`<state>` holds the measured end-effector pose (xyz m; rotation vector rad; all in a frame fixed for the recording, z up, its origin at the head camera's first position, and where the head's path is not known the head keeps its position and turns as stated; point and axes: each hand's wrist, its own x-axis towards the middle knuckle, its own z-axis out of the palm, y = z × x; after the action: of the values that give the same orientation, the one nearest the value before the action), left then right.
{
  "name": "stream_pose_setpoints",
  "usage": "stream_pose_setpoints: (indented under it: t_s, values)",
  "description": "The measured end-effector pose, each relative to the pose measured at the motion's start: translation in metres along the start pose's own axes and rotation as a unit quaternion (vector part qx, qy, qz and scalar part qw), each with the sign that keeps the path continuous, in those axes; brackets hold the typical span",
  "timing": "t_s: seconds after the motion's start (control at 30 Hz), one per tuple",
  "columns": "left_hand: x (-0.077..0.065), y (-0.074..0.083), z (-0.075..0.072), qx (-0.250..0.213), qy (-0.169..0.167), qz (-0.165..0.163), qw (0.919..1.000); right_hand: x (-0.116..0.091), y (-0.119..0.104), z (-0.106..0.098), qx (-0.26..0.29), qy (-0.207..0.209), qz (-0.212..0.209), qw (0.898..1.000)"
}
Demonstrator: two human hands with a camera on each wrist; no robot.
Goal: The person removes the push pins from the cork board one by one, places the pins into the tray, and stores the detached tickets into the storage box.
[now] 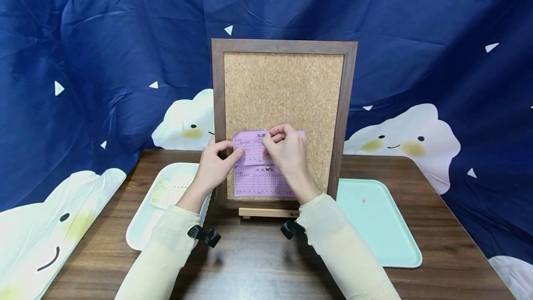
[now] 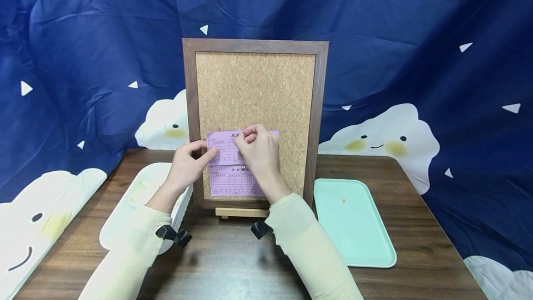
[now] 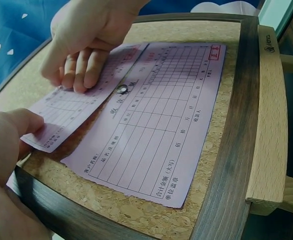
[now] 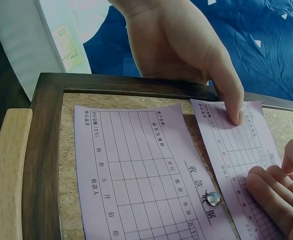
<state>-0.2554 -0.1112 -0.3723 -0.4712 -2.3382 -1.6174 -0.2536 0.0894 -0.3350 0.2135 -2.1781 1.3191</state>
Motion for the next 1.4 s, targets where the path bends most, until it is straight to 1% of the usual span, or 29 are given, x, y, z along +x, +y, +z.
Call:
stream_pose_setpoints:
  t_s: [0.13,0.33,0.6,0.7,0.93,1.1,1.2,1.4]
  values:
    - [0.001,0.000,0.000,-0.006,-0.001,0.007,1.0000,0.000,0.001,0.000,0.008,0.002,-0.001,1.000]
    - [0.000,-0.001,0.000,-0.008,0.001,0.004,1.0000,-0.002,0.001,-0.001,0.029,0.001,-0.004,1.000]
    - [-0.001,-0.002,0.003,-0.005,0.029,0.016,0.9994,-0.005,0.002,-0.001,0.048,-0.010,0.004,0.999]
    - [-0.001,-0.001,0.004,-0.008,0.032,0.015,0.9994,-0.005,0.001,-0.002,0.054,-0.014,0.005,0.998]
    - [-0.003,0.002,0.006,-0.014,0.037,0.015,0.9991,-0.006,0.000,-0.005,0.038,-0.014,0.011,0.999]
    - [-0.003,0.002,0.007,-0.017,0.039,0.009,0.9990,-0.006,0.001,-0.007,0.027,-0.013,0.000,1.000]
    - [-0.003,0.002,0.007,-0.024,0.048,0.007,0.9986,-0.006,0.002,-0.008,0.024,-0.013,-0.005,1.000]
    - [-0.003,0.004,0.006,-0.032,0.079,0.001,0.9963,-0.007,0.003,-0.011,0.019,-0.015,-0.015,1.000]
